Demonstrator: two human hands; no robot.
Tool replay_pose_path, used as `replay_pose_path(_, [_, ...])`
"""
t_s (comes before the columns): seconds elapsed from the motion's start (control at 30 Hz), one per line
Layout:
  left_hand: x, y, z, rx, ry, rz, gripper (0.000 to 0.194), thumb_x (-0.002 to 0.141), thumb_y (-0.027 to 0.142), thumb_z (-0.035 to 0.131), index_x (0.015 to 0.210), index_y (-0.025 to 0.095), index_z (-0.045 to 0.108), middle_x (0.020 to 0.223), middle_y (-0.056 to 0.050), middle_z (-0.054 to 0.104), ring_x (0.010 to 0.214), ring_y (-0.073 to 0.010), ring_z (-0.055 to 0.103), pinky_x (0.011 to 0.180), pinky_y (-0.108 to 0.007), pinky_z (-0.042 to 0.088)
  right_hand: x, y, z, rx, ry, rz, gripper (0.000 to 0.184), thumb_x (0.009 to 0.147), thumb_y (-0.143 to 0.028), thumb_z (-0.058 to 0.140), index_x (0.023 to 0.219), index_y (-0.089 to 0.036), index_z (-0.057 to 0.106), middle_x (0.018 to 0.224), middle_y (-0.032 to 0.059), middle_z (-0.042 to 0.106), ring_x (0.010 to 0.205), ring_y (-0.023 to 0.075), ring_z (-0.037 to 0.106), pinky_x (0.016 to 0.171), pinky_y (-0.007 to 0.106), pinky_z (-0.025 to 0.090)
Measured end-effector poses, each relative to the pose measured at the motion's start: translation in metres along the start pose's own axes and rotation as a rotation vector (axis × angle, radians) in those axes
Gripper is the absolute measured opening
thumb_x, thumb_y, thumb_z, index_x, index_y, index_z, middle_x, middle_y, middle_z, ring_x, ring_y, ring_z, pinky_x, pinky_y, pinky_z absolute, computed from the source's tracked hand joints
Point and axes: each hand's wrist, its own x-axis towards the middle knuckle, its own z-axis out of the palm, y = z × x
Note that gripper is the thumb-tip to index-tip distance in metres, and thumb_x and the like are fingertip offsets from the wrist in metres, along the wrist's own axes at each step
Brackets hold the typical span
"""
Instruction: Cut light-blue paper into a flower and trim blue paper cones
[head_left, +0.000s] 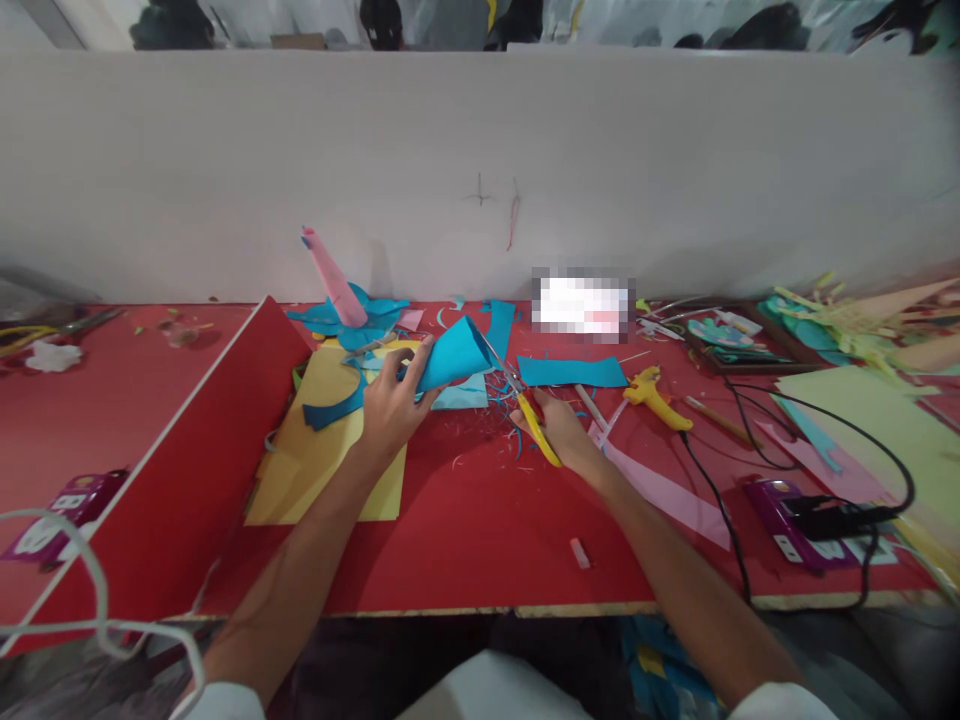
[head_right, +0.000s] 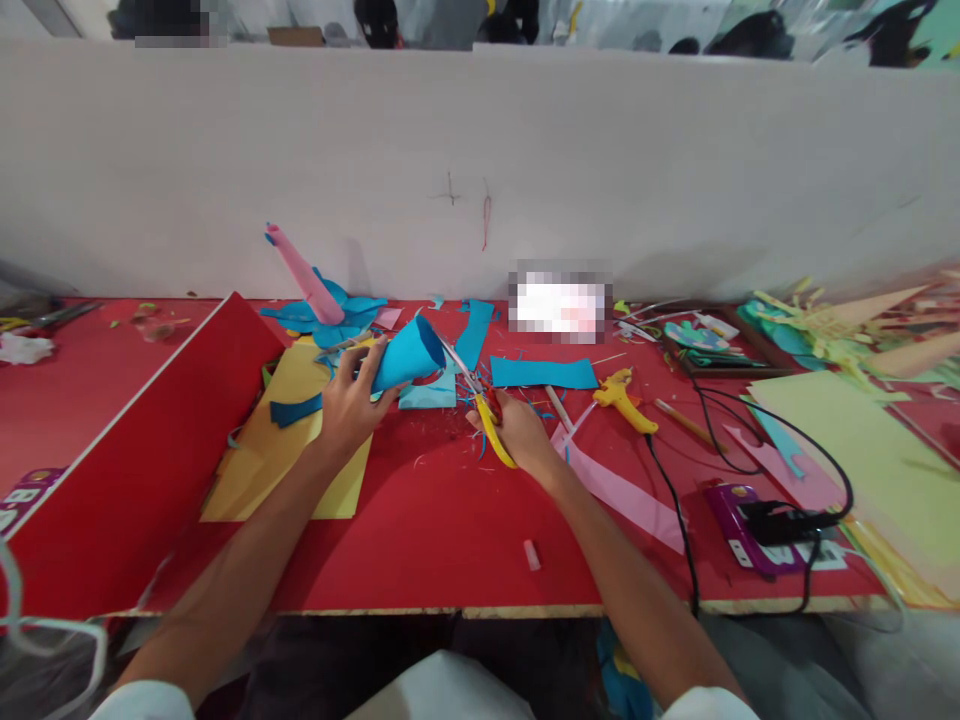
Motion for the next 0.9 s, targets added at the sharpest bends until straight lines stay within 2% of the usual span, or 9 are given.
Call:
replay_pose_path(0.23, [-0.0001,-0.0011,0.0012,-0.046,0.041,0.009,0.065,0.104,0.054,0.055,0.16,0.021,0.054,0.13,-0.019,0.065,0.114,-0.0299,0.067,0.092,-0.037,0.055,-0.0015,-0.0037,-0.0025,0.041,-0.044,0.04,0.032,0.096,-0.053,0.064,0.093,-0.021,0.062,0.075,0.0064,0.069,0.066,0.0215,0.061,0.061,0.03,0.034])
replay_pose_path(0.43, [0.0018,-0.0009,0.0021,-0.093,0.073,0.0,0.082,0.1,0.065,0.056,0.162,0.012,0.045,0.135,-0.023,0.064,0.127,-0.0377,0.062,0.107,-0.049,0.05,-0.0029,-0.0072,-0.0041,0.108,-0.037,0.011,0.034,0.094,-0.055,0.064,0.092,-0.021,0.061,0.077,0.0056,0.069,0.067,0.0207,0.06,0.063,0.029,0.035])
replay_pose_path(0.53, [0.0021,0.0001,0.0022,-0.087,0.08,-0.016,0.073,0.101,0.065,0.055,0.15,0.011,0.055,0.129,-0.023,0.067,0.123,-0.0376,0.064,0.105,-0.048,0.051,-0.0029,-0.0078,-0.0037,0.145,-0.017,-0.007,0.034,0.093,-0.055,0.062,0.089,-0.021,0.061,0.077,0.0059,0.069,0.068,0.0206,0.06,0.064,0.03,0.037])
replay_pose_path(0.63, [0.0018,0.0021,0.0006,-0.082,0.044,-0.057,0.061,0.102,0.064,0.055,0.135,0.014,0.063,0.124,-0.02,0.069,0.117,-0.0344,0.068,0.099,-0.043,0.054,-0.0026,-0.0075,-0.0035,0.178,0.002,-0.02,0.033,0.092,-0.054,0.061,0.088,-0.021,0.062,0.078,0.0061,0.07,0.069,0.0208,0.06,0.064,0.03,0.038])
replay_pose_path(0.77, [0.0006,0.0042,-0.0016,-0.069,-0.023,-0.126,0.057,0.102,0.063,0.055,0.133,0.015,0.063,0.128,-0.019,0.069,0.11,-0.0314,0.072,0.081,-0.036,0.056,-0.002,-0.0065,-0.0048,0.169,-0.016,-0.014,0.032,0.091,-0.053,0.064,0.089,-0.021,0.064,0.077,0.0055,0.071,0.068,0.0208,0.06,0.063,0.03,0.038])
replay_pose_path(0.9, [-0.0004,0.0016,-0.0002,-0.038,-0.018,-0.146,0.051,0.103,0.058,0.056,0.132,0.016,0.064,0.129,-0.019,0.07,0.11,-0.0316,0.073,0.08,-0.036,0.056,-0.0014,-0.0046,-0.0051,0.161,-0.017,0.002,0.033,0.091,-0.054,0.066,0.09,-0.021,0.063,0.079,0.0062,0.072,0.07,0.0211,0.061,0.063,0.029,0.037])
